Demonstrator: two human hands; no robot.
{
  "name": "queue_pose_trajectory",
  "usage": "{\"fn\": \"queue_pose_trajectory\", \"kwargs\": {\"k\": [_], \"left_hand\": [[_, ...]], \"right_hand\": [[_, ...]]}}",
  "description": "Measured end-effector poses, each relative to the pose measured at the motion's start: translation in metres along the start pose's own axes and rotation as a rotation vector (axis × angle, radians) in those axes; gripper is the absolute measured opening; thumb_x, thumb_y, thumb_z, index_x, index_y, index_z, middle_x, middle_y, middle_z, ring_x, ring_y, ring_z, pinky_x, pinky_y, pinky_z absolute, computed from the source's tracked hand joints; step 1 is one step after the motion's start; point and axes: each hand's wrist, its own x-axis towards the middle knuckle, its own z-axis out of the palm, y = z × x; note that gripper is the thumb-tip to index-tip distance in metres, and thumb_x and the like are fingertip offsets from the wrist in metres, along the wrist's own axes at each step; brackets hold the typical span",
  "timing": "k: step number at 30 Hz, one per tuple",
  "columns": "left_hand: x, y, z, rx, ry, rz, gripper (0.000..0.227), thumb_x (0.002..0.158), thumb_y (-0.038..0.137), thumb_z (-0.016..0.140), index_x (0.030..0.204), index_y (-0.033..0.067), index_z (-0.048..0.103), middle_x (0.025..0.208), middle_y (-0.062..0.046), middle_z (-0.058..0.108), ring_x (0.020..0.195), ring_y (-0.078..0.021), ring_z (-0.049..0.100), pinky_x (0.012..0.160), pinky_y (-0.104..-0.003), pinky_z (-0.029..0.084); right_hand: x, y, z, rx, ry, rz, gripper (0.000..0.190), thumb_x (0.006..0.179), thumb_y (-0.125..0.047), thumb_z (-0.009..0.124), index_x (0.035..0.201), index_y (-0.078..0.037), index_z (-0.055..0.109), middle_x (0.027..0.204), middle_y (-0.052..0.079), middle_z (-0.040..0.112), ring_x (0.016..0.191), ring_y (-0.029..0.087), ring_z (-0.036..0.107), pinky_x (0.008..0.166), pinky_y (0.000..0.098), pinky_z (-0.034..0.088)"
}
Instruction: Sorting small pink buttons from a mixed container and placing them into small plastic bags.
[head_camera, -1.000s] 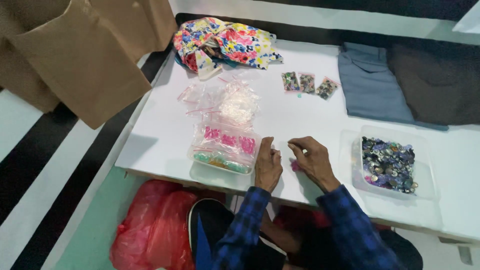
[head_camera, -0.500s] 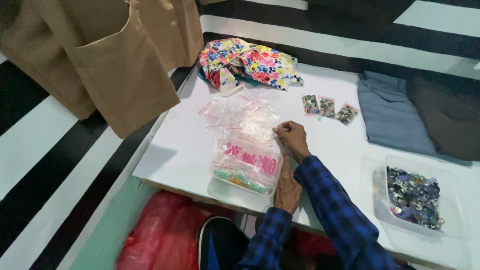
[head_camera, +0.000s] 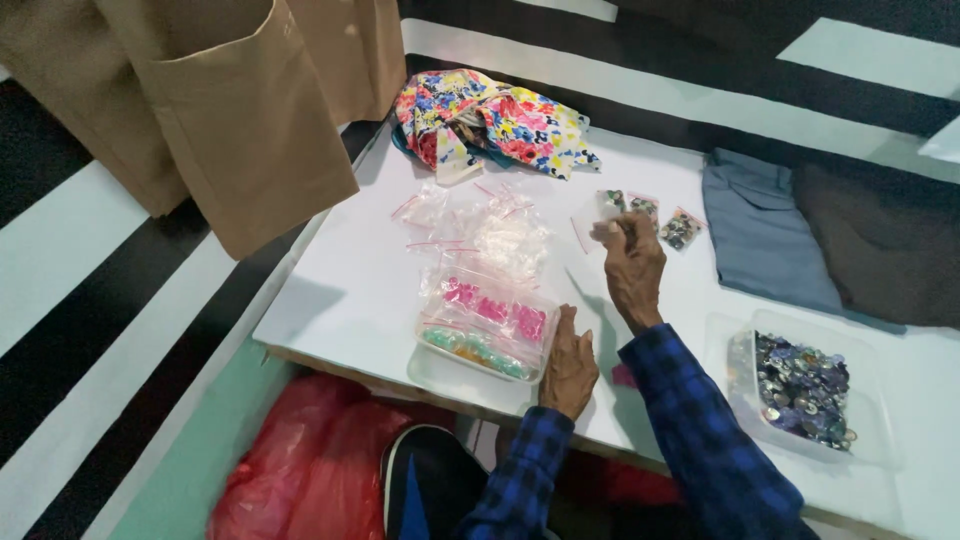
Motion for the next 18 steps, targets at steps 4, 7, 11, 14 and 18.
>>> {"fn": "queue_pose_trajectory", "kwargs": {"k": [4, 7, 11, 14, 18], "left_hand": [[0.002, 0.026, -0.025, -0.292, -0.176, -0.214, 0.071, 0.092, 0.047, 0.069, 0.149, 0.0130, 0.044, 0.106, -0.018, 0.067, 0.088, -0.0295, 0.073, 0.082, -0.035, 0.060], [-0.007, 0.035, -0.027, -0.395, -0.146, -0.086, 0.066, 0.089, 0.043, 0.076, 0.143, 0.0128, 0.052, 0.124, -0.014, 0.070, 0.094, -0.0287, 0.074, 0.081, -0.032, 0.059], [-0.017, 0.064, -0.035, -0.812, -0.099, -0.137, 0.043, 0.099, 0.028, 0.066, 0.133, 0.0031, 0.059, 0.109, -0.015, 0.074, 0.082, -0.0161, 0.072, 0.080, -0.029, 0.059], [-0.019, 0.074, -0.029, -0.909, -0.038, -0.194, 0.030, 0.096, 0.018, 0.071, 0.120, 0.0005, 0.068, 0.098, -0.016, 0.077, 0.075, -0.0148, 0.072, 0.073, -0.027, 0.059], [-0.023, 0.083, -0.027, -0.938, 0.033, -0.228, 0.019, 0.088, 0.011, 0.081, 0.102, -0.0024, 0.077, 0.083, -0.017, 0.078, 0.067, -0.0133, 0.071, 0.064, -0.026, 0.061]], "right_hand": [[-0.027, -0.022, -0.043, 0.198, 0.027, 0.135, 0.011, 0.107, -0.011, 0.056, 0.112, -0.002, 0.057, 0.102, 0.019, 0.068, 0.084, 0.024, 0.072, 0.074, 0.0384, 0.065], [-0.057, -0.032, -0.074, 0.561, 0.022, 0.367, 0.015, 0.106, -0.015, 0.055, 0.115, -0.004, 0.051, 0.103, 0.021, 0.070, 0.086, 0.028, 0.076, 0.077, 0.0380, 0.067], [-0.088, -0.025, -0.099, 0.567, 0.019, 0.426, 0.017, 0.105, -0.015, 0.056, 0.116, -0.003, 0.052, 0.102, 0.022, 0.071, 0.087, 0.029, 0.076, 0.077, 0.0388, 0.066], [-0.104, -0.015, -0.111, 0.512, 0.023, 0.402, 0.014, 0.105, -0.012, 0.056, 0.114, -0.001, 0.054, 0.099, 0.023, 0.072, 0.083, 0.027, 0.076, 0.074, 0.0368, 0.066], [-0.115, -0.016, -0.120, 0.470, 0.036, 0.379, 0.014, 0.105, -0.012, 0.056, 0.114, -0.001, 0.055, 0.097, 0.024, 0.072, 0.082, 0.027, 0.076, 0.074, 0.0360, 0.067]]}}
